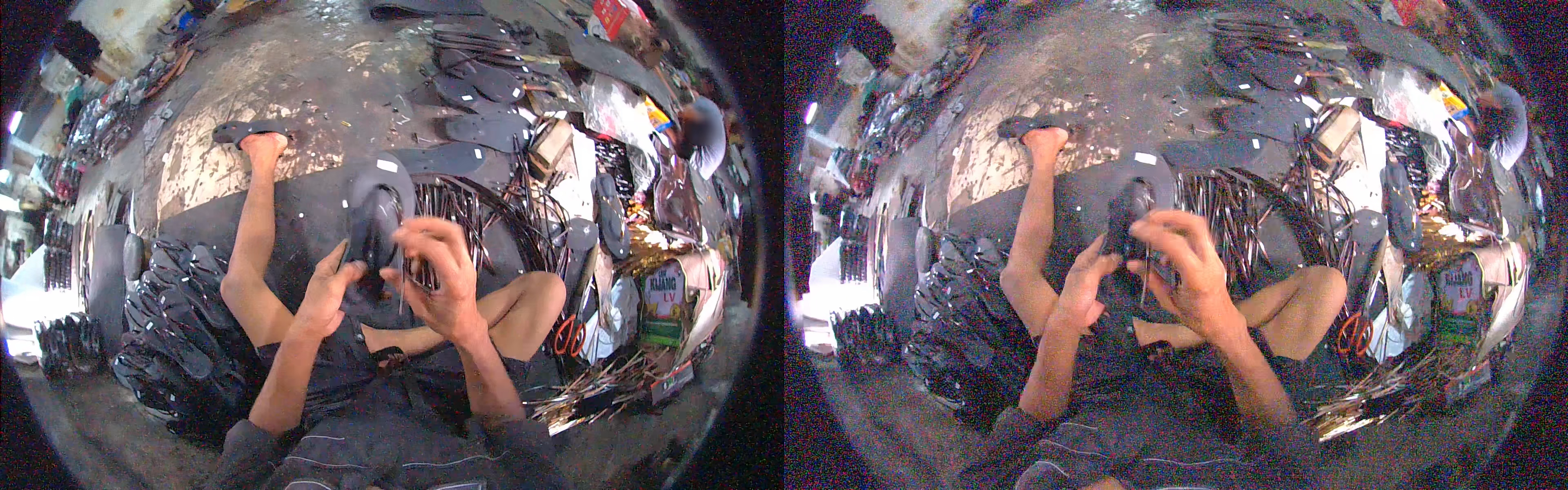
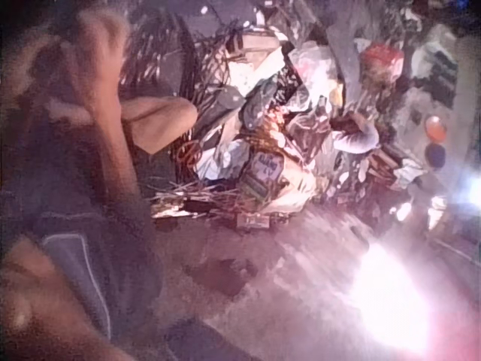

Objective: The person sits on the floor and assembles black flip-flops by inserting straps into the soles. They handle multiple soles and straps, repeatedly threading the straps through pre-cut holes and adjusting them by hand.

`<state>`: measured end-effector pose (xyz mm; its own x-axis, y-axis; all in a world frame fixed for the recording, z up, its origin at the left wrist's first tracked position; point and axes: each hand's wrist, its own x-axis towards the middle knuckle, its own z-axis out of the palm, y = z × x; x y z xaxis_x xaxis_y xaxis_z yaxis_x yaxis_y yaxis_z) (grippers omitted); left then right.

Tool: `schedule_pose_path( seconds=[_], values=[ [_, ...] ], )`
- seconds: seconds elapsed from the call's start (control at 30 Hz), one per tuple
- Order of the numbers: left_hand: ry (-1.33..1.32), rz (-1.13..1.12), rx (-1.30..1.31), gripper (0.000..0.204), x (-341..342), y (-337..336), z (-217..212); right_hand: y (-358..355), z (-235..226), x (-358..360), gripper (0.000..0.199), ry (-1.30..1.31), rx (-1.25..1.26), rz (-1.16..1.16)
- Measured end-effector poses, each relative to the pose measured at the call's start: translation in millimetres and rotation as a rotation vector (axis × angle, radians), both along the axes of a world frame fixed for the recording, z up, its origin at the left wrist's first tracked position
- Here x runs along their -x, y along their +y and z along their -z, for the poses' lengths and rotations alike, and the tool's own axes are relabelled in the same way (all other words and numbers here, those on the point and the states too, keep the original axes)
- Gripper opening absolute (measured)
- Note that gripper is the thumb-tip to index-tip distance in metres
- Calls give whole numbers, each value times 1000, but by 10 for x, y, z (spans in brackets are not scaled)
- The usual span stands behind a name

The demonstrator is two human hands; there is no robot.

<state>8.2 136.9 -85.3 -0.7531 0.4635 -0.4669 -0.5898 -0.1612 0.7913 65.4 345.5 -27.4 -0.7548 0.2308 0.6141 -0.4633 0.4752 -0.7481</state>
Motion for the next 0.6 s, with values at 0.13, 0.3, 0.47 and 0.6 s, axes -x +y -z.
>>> schedule_pose_path(
  seconds=[0.13,0.3,0.47,0.6],
  values=[
    [440,-69,409,53,100,-158,-481,257,59,-34,2,-281,478,-158],
    [626,-408,322,34,157,52,-403,96,235,200,21,-453,1205,-359],
    [726,-448,280,22,-18,318,-407,-107,256,217,18,-96,37,191],
    [713,-418,412,17,-137,380,-514,-221,292,217,19,-144,-46,227]
  ],
)
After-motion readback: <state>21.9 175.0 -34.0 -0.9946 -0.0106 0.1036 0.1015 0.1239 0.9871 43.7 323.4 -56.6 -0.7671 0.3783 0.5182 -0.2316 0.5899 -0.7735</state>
